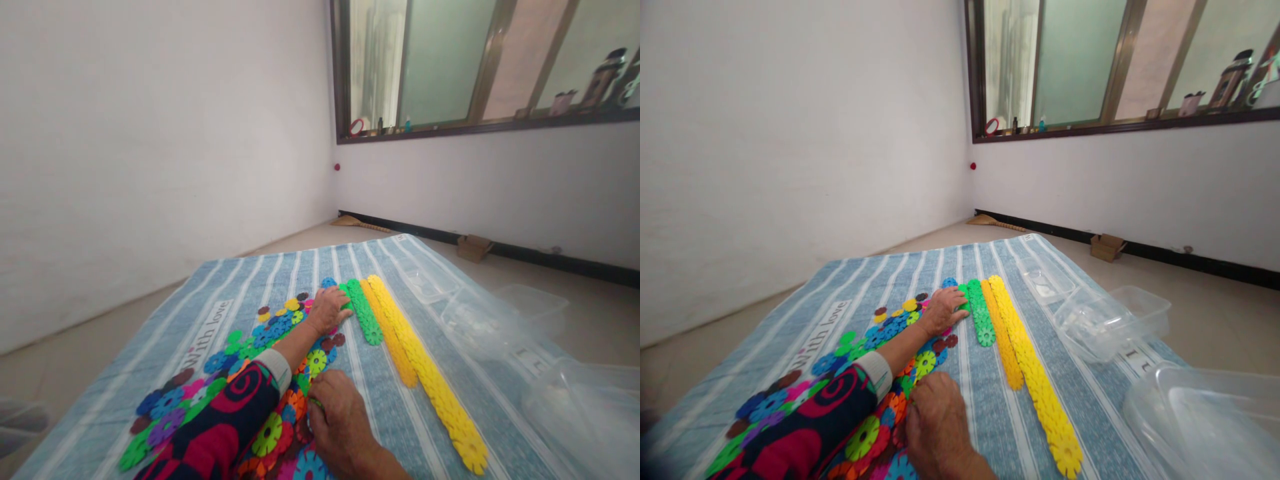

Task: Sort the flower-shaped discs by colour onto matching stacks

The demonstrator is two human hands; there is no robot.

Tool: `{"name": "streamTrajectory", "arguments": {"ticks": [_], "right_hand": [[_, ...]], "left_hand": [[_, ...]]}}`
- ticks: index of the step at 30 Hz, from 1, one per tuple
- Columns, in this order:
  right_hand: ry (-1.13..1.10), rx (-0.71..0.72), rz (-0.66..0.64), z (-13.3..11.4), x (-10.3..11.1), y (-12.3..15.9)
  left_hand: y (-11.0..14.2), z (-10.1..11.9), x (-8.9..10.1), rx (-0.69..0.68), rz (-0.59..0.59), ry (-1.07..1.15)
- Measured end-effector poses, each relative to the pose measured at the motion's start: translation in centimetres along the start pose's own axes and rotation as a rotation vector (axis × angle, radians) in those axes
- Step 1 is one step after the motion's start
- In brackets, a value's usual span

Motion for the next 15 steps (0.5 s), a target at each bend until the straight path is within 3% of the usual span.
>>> {"name": "streamTrajectory", "arguments": {"ticks": [15], "right_hand": [[0.033, -0.004, -0.006, 0.12, -0.09, 0.11]], "left_hand": [[-0.37, -0.04, -0.2, 0.048, 0.014, -0.006]]}}
Point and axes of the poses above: each hand's wrist, its own y-axis away from the middle knuckle, its own x-axis out of the back of the hand, z = x × y, the point moved 2 cm from there along -y, towards the middle knuckle, and after that the axes turned 5 degrees about -z, right-handed, at the moved point
